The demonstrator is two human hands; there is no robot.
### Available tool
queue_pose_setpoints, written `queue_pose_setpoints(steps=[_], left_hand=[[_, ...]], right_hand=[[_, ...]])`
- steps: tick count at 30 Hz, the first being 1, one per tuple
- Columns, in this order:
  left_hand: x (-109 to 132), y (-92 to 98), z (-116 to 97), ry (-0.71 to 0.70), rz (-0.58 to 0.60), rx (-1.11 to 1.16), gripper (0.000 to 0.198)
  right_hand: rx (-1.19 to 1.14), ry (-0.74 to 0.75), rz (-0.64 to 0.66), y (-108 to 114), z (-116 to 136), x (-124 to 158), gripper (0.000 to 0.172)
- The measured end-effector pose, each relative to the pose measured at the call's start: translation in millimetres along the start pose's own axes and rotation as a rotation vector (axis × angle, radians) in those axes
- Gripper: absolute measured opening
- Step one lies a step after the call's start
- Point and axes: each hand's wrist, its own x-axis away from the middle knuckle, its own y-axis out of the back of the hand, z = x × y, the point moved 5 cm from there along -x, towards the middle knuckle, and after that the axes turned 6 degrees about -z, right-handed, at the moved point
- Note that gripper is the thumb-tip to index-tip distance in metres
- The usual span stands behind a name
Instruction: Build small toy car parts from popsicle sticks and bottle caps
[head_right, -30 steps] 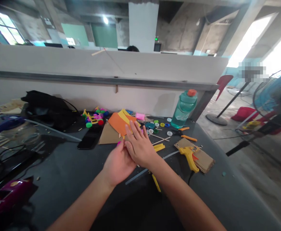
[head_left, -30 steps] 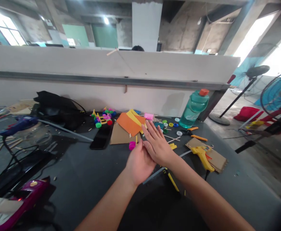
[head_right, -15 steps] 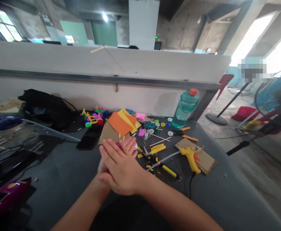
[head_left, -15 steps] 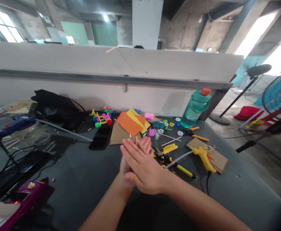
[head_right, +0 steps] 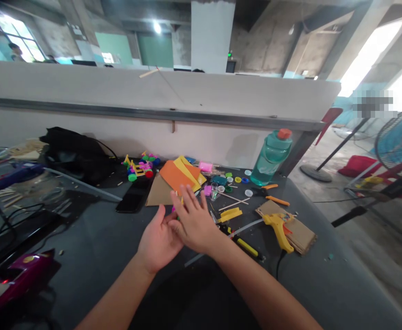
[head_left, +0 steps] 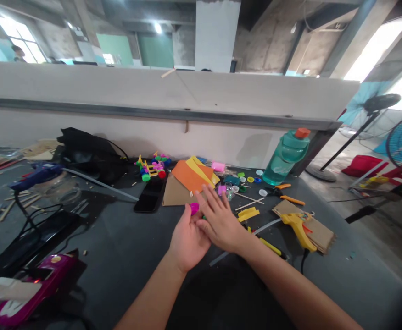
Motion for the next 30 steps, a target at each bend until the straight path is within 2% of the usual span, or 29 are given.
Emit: queue_pose_setpoints(steps=[2,4,7,9,15,22,27,30], left_hand=[[2,-7.1,5,0.052,0.084,-0.019,0.046],[3,-7.1,5,0.04,0.103,-0.039,0.042],[-1,4.2,-1,-0.067,0.021,-0.13,0.026],[-5,13.1,-5,-0.144,-0.046,-0.208,0.024],[-11,27.3,-12,-0.214,-0.151,-0.263,0.021],[-12,24.4,-10,-0.228,-0.1,-0.315,0.019],[-12,28.2,-18,-0.429,-0.2,-0.419,0.017],[-13,31.4,-19,-0.477,-0.24,-0.484,0.02]], right_hand=[[0.047,-0.082,-0.044,3,-18,-1,0.062],[0.068,-0.141,-0.086,6,-31,-1,0.059],[0.039,-0.198,-0.133,8,-41,0,0.055],[-0.031,-0.207,-0.16,7,-43,1,0.051],[-0.348,-0.084,-0.237,10,-41,-1,0.04],[-0.323,-0.04,-0.321,16,-32,0,0.027],[-0.3,-0.026,-0.344,17,-32,0,0.027],[-0.283,-0.003,-0.317,17,-31,0,0.025]])
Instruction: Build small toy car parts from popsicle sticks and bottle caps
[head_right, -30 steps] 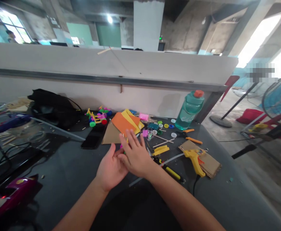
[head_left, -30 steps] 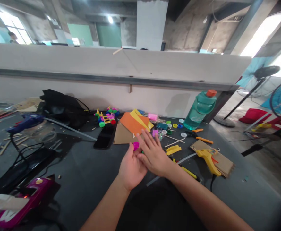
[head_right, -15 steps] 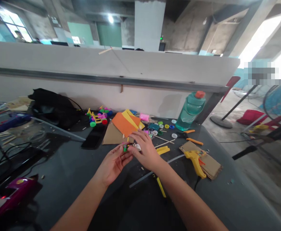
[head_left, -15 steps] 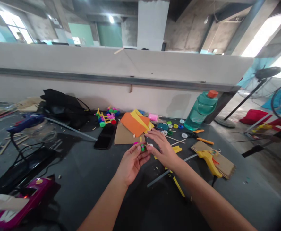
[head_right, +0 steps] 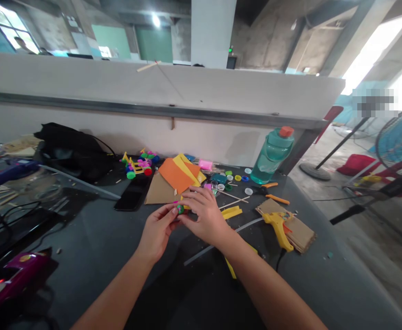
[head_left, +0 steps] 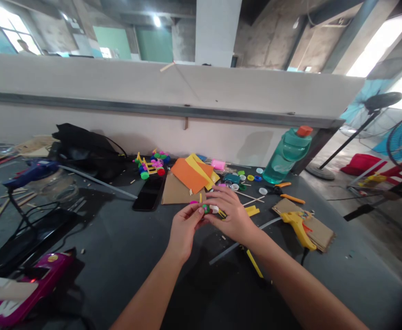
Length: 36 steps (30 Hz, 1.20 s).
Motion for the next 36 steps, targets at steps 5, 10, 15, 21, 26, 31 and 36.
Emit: queue_pose_setpoints(steps=[5,10,15,21,26,31,36], left_hand=[[-1,-0.3,3,0.008,0.017,-0.034,0.024],[-2,0.9,-1,-0.016,0.0,-0.118,0.026],[-3,0.0,-1,0.033,0.049,-0.041,0.025],[0,-1.5,7,0.218,0.062,0.166,0.02],[-1,-0.1,9,0.22,0.057,0.171,0.014],[-1,0.6,9,0.206,0.049,0.151,0.017],[0,0.3,9,0.237,0.063,0.196,0.017]], right_hand=[[0.08,0.058,0.024,0,6,2,0.023],[0.022,0.077,0.061,-3,4,2,0.029],[0.028,0.065,0.042,-4,-4,3,0.026],[0.019,0.073,-0.024,-6,-7,5,0.025],[0.063,0.106,-0.003,-7,-2,6,0.023],[0.074,0.108,0.015,-7,2,6,0.025],[0.068,0.108,-0.003,-6,2,6,0.025]])
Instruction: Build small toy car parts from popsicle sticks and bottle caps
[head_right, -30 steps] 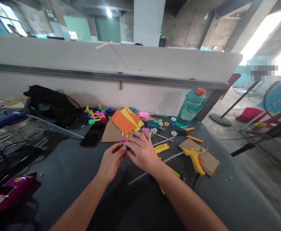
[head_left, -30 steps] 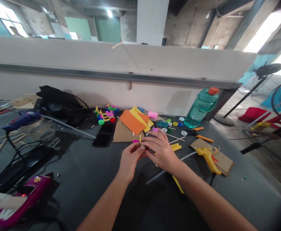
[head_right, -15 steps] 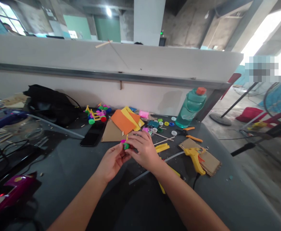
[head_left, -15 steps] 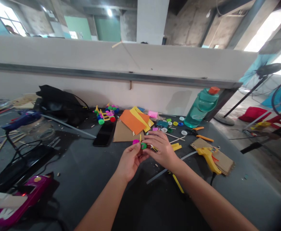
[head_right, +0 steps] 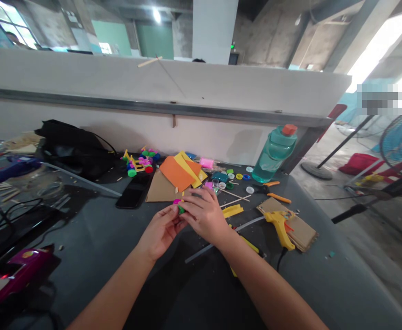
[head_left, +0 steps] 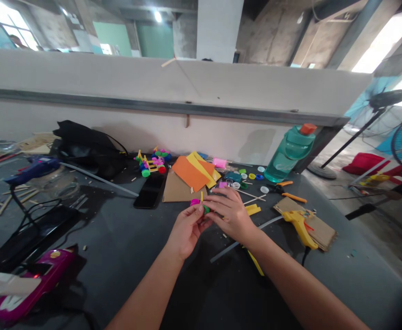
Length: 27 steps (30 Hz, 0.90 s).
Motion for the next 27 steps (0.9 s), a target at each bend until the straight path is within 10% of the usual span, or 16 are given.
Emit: queue_pose_setpoints(steps=[15,27], left_hand=[[0,-1.1,-7,-0.149,-0.05,-0.29,0.029],[-2,0.8,1,-0.054,-0.056,-0.141,0.026]], right_hand=[[-0.241,-0.124,0.085,-8,-6,0,0.04],[-0.184,-0.171,-0.031,-5,-10,0,0.019]])
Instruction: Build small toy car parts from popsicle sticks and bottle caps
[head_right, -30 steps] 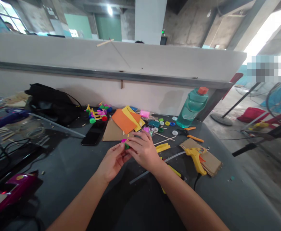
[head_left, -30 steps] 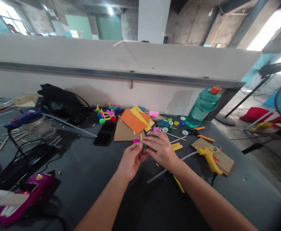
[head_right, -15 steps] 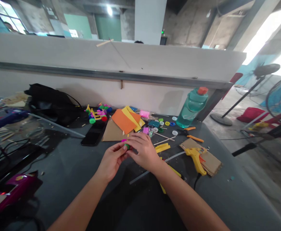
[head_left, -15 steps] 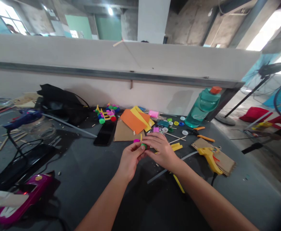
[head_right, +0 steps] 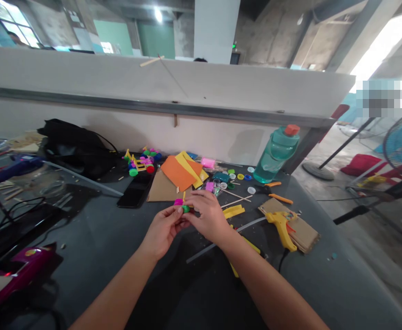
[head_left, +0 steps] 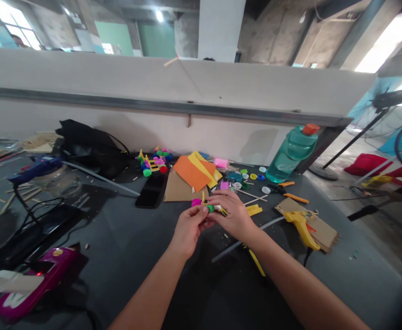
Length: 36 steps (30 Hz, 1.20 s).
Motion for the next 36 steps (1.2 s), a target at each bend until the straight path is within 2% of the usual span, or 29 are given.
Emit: queue_pose_setpoints(steps=[5,10,15,17,19,21,24,26,28,30,32,34,36], left_hand=[[0,0.7,1,-0.048,0.014,-0.119,0.028],[3,-4.3,7,0.083,0.096,0.063,0.023],[2,-1.4,1,0.022,0.066,-0.022,0.027],[2,-2.4,2,0.035,0.077,-0.029,0.027],[2,-3.0,3,0.065,0.064,0.056,0.028],[3,-3.3,1,0.113,0.045,0.184,0.033],[6,-5.8,-6,0.168,0.064,0.332,0.047],[8,-7.9,-13,0.11,0.079,0.41,0.051],[12,-12.9,-14,0.061,0.121,0.461,0.052],[16,-21.1,-6,0.1,0.207,0.466,0.054],[20,-26.6,1,0.178,0.275,0.449,0.056],[21,-25.3,3,0.232,0.284,0.43,0.06],[18,-18.7,-5,0.19,0.253,0.446,0.063]], right_hand=[[-0.015,0.06,0.103,-6,1,2,0.028],[0.024,0.061,0.079,-7,5,4,0.025],[-0.08,0.07,0.159,-4,16,1,0.041],[-0.068,0.07,0.175,-3,15,0,0.04],[0.012,0.089,0.158,-3,15,1,0.037],[0.105,0.127,0.148,-8,24,6,0.036],[0.189,0.233,0.21,-25,57,19,0.04],[0.222,0.26,0.299,-35,76,27,0.049],[0.21,0.233,0.389,-40,82,28,0.066],[0.226,0.191,0.382,-37,74,22,0.081],[0.283,0.128,0.323,-30,59,15,0.085],[0.321,0.105,0.31,-27,53,12,0.088],[0.312,0.148,0.345,-29,63,16,0.094]])
